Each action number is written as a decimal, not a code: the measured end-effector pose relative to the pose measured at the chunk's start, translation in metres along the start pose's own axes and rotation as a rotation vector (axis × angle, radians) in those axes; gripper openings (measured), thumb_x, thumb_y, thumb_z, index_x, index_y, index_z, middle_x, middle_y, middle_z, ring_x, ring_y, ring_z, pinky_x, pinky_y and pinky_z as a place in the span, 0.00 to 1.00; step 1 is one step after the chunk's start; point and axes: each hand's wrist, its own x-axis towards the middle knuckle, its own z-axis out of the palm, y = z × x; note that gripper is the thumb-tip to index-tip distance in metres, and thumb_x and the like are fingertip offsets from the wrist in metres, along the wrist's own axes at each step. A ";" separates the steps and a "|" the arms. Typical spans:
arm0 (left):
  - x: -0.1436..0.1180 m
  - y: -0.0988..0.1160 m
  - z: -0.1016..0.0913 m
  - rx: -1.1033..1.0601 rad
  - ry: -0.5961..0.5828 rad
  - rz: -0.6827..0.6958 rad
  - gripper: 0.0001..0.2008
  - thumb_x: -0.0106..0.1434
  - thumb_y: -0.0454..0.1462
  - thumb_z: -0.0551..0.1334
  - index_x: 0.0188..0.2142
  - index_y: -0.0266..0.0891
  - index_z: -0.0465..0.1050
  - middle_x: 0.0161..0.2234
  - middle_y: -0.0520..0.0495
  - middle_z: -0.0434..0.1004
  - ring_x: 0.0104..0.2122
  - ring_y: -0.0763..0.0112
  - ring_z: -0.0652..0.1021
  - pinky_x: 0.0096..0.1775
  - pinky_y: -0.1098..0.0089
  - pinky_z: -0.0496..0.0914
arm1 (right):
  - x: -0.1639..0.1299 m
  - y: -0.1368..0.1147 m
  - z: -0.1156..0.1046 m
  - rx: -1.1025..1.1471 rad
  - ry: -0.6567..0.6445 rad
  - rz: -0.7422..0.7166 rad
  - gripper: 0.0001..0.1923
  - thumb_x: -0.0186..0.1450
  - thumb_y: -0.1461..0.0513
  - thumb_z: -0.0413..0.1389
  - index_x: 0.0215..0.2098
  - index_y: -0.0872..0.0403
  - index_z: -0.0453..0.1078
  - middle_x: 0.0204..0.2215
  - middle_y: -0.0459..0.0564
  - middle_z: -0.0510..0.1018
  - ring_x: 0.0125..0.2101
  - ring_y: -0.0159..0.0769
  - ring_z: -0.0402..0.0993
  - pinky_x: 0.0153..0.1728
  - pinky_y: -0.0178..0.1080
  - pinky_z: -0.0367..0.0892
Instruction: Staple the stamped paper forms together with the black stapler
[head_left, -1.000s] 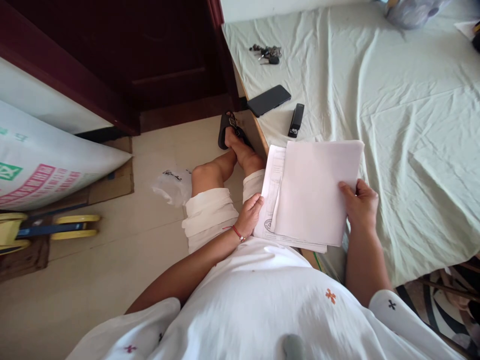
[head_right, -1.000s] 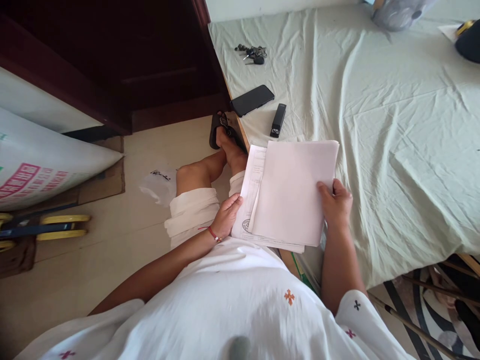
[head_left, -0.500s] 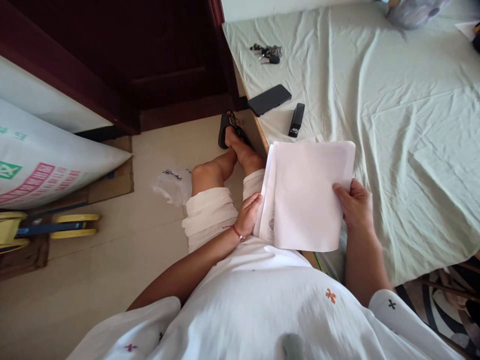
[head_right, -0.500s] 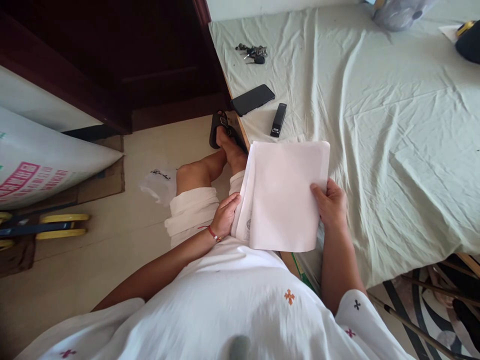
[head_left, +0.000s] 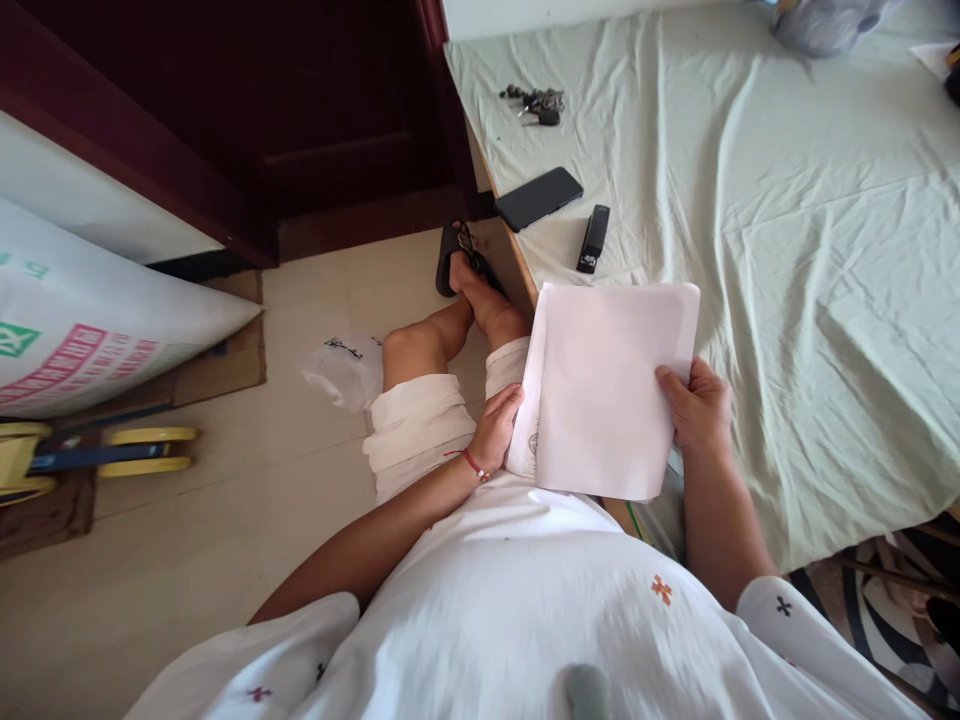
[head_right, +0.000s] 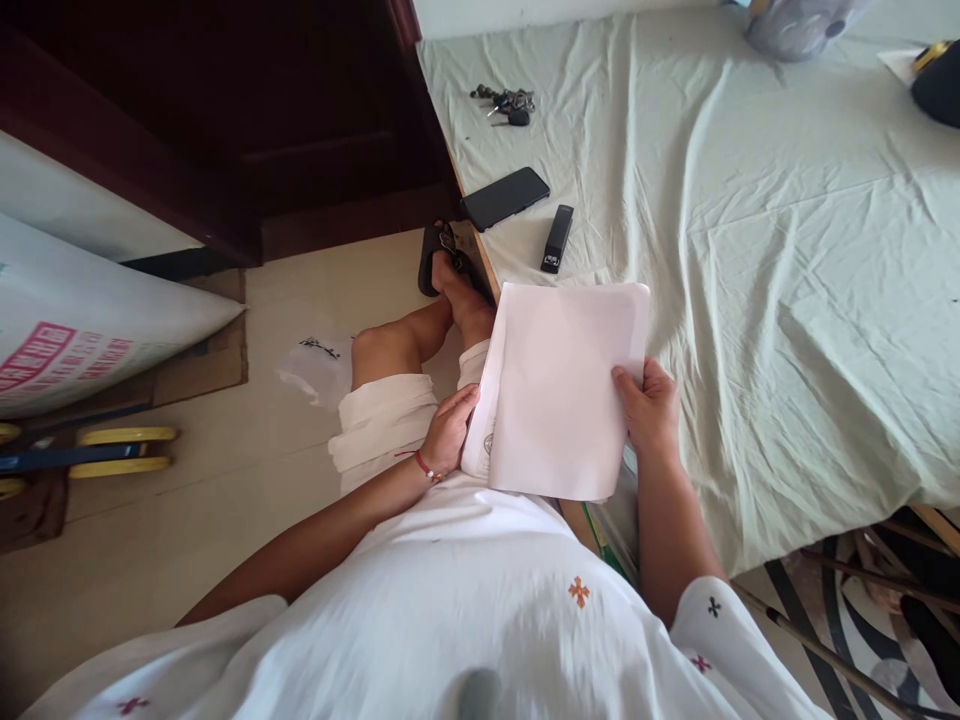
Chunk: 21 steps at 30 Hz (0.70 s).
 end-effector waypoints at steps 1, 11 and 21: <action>0.000 0.000 0.000 -0.010 -0.002 0.000 0.19 0.61 0.54 0.66 0.35 0.39 0.75 0.37 0.47 0.80 0.41 0.63 0.75 0.49 0.65 0.69 | 0.000 0.000 0.001 0.002 0.002 0.000 0.14 0.59 0.54 0.67 0.39 0.53 0.74 0.29 0.43 0.79 0.25 0.31 0.70 0.25 0.34 0.65; 0.000 0.000 0.000 -0.049 -0.052 0.007 0.20 0.60 0.54 0.67 0.30 0.41 0.71 0.30 0.51 0.72 0.35 0.66 0.71 0.43 0.67 0.67 | -0.001 -0.001 0.004 0.033 -0.017 -0.003 0.15 0.60 0.54 0.67 0.42 0.52 0.75 0.32 0.45 0.81 0.28 0.32 0.74 0.28 0.35 0.70; -0.001 -0.001 -0.002 0.077 -0.078 0.072 0.26 0.64 0.60 0.64 0.27 0.41 0.66 0.25 0.54 0.61 0.29 0.71 0.64 0.35 0.69 0.61 | 0.001 0.001 0.000 -0.119 0.020 -0.048 0.15 0.61 0.50 0.64 0.37 0.52 0.73 0.28 0.43 0.75 0.26 0.32 0.67 0.26 0.35 0.64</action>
